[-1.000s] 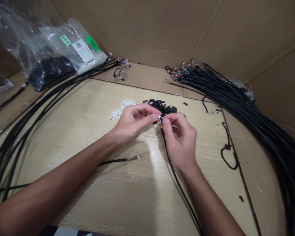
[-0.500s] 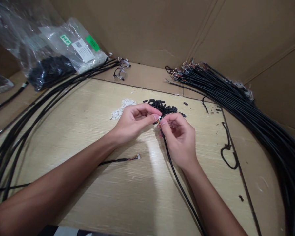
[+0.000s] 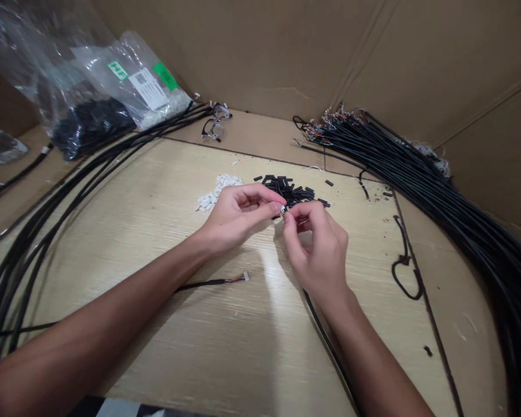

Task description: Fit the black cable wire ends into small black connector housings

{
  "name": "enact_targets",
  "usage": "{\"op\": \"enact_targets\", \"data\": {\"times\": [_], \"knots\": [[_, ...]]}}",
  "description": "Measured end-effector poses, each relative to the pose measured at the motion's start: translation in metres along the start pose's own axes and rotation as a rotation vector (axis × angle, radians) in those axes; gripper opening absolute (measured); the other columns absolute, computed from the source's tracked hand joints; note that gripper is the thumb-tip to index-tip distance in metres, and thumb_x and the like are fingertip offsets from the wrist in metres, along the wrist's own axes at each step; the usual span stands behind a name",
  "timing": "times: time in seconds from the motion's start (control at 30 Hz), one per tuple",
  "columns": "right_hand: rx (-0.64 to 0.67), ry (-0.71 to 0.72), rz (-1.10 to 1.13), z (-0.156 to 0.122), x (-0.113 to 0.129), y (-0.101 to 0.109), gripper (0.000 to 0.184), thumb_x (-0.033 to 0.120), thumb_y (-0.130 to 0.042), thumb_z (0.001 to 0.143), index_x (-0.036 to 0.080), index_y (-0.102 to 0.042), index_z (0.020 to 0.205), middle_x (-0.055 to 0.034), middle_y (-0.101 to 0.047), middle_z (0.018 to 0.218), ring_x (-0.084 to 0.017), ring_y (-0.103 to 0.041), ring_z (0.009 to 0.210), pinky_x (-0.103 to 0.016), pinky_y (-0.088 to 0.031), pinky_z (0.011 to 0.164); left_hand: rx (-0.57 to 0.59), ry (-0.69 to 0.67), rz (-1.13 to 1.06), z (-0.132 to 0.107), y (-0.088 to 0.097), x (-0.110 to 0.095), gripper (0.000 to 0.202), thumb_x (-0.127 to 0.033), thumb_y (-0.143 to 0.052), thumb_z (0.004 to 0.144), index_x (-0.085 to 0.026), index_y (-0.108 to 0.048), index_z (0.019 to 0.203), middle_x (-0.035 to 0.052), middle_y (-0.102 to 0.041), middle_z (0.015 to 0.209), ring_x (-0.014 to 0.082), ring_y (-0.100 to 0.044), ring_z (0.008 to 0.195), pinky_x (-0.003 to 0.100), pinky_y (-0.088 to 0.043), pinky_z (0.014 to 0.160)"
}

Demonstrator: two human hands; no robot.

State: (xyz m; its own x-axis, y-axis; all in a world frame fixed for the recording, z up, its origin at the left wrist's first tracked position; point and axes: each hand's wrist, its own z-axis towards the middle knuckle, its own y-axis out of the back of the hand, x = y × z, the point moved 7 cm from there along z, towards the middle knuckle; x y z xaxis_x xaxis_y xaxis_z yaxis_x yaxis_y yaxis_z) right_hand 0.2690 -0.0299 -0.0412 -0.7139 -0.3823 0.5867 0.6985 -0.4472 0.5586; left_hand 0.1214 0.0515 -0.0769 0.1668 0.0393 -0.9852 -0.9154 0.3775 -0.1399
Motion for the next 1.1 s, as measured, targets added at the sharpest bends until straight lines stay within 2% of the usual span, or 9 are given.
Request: {"op": "enact_targets", "data": {"times": [0.13, 0.33, 0.6, 0.83, 1.1], "knots": [[0.020, 0.156, -0.166, 0.001, 0.009, -0.001, 0.008, 0.022, -0.063, 0.108, 0.027, -0.064, 0.103, -0.0014, -0.075, 0.088, -0.019, -0.072, 0.071, -0.035, -0.059, 0.067, -0.003, 0.010, 0.013, 0.000, 0.000, 0.001, 0.002, -0.019, -0.086, 0.088, -0.018, -0.088, 0.089, 0.0045, -0.077, 0.081, 0.0136, -0.064, 0.073, 0.028, -0.051, 0.070], [0.067, 0.223, -0.361, -0.001, 0.010, -0.007, 0.012, 0.021, -0.059, 0.112, 0.027, -0.060, 0.101, -0.0048, -0.074, 0.091, -0.022, -0.069, 0.080, -0.036, -0.050, 0.068, -0.031, 0.013, 0.028, 0.001, -0.001, 0.003, 0.006, -0.015, -0.083, 0.086, -0.017, -0.088, 0.086, 0.0040, -0.075, 0.078, 0.0127, -0.061, 0.070, 0.028, -0.048, 0.067], [0.096, 0.196, -0.341, -0.001, 0.009, -0.009, 0.011, 0.022, -0.054, 0.113, 0.027, -0.059, 0.104, -0.0060, -0.072, 0.097, -0.023, -0.067, 0.087, -0.037, -0.051, 0.074, -0.007, 0.069, 0.030, 0.002, 0.001, 0.003, 0.005, -0.016, -0.084, 0.084, -0.018, -0.089, 0.085, 0.0032, -0.075, 0.074, 0.0135, -0.061, 0.068, 0.029, -0.047, 0.066], [0.118, 0.180, -0.334, -0.001, 0.008, -0.008, 0.013, 0.021, -0.053, 0.114, 0.027, -0.058, 0.105, -0.0053, -0.069, 0.097, -0.024, -0.066, 0.087, -0.036, -0.050, 0.074, -0.002, 0.125, -0.027, 0.002, 0.000, 0.004, 0.006, -0.012, -0.083, 0.082, -0.016, -0.087, 0.083, 0.0039, -0.078, 0.078, 0.0130, -0.065, 0.073, 0.027, -0.048, 0.069], [0.101, 0.324, -0.365, -0.003, 0.015, -0.011, 0.014, 0.016, -0.053, 0.116, 0.026, -0.056, 0.108, -0.0056, -0.067, 0.097, -0.024, -0.062, 0.089, -0.036, -0.048, 0.076, 0.002, 0.138, -0.042, 0.000, 0.000, 0.001, 0.007, -0.010, -0.082, 0.081, -0.016, -0.086, 0.081, 0.0037, -0.080, 0.080, 0.0124, -0.068, 0.075, 0.026, -0.051, 0.072]]}}
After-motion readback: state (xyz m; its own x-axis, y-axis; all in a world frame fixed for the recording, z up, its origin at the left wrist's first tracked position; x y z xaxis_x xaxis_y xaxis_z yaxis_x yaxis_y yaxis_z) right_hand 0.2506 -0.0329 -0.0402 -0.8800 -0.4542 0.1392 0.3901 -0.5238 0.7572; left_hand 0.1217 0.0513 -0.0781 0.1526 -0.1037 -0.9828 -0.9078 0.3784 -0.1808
